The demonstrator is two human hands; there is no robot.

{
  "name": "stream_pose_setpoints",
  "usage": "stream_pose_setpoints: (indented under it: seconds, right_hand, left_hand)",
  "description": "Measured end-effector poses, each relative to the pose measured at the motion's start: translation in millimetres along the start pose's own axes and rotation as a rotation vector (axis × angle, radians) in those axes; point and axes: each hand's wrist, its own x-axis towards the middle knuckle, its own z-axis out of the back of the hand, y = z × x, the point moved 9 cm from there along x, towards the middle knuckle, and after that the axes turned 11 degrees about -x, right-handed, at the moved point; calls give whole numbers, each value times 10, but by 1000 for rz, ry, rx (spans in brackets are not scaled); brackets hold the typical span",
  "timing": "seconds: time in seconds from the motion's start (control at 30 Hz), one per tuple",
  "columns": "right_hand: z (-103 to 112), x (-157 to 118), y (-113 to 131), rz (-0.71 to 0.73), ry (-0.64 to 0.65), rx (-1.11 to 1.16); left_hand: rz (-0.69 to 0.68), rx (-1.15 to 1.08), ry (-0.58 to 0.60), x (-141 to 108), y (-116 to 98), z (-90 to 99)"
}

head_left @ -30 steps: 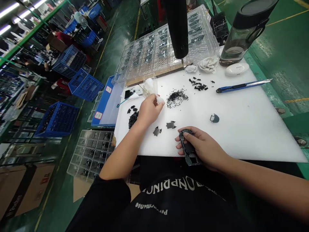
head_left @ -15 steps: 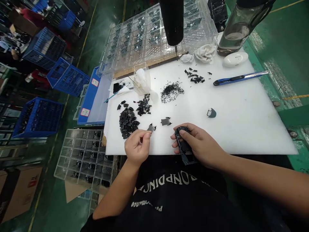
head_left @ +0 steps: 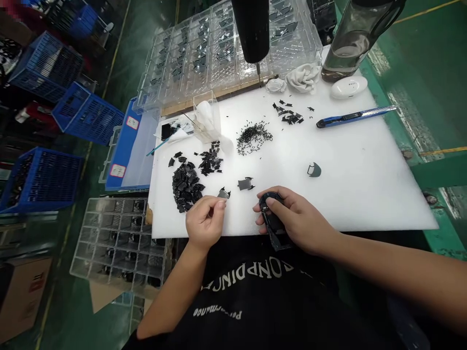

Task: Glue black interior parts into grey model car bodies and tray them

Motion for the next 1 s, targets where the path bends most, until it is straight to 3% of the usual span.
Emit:
stream_pose_setpoints:
  seconds: [0.6,1.0]
  right_hand:
    - [-1,2,16,-71,-38,159]
    - [-5,-13,24,-23,-21,68]
  left_hand:
    - [0,51,14,16,-12,-24]
    - [-4,55,11,12,-19,-28]
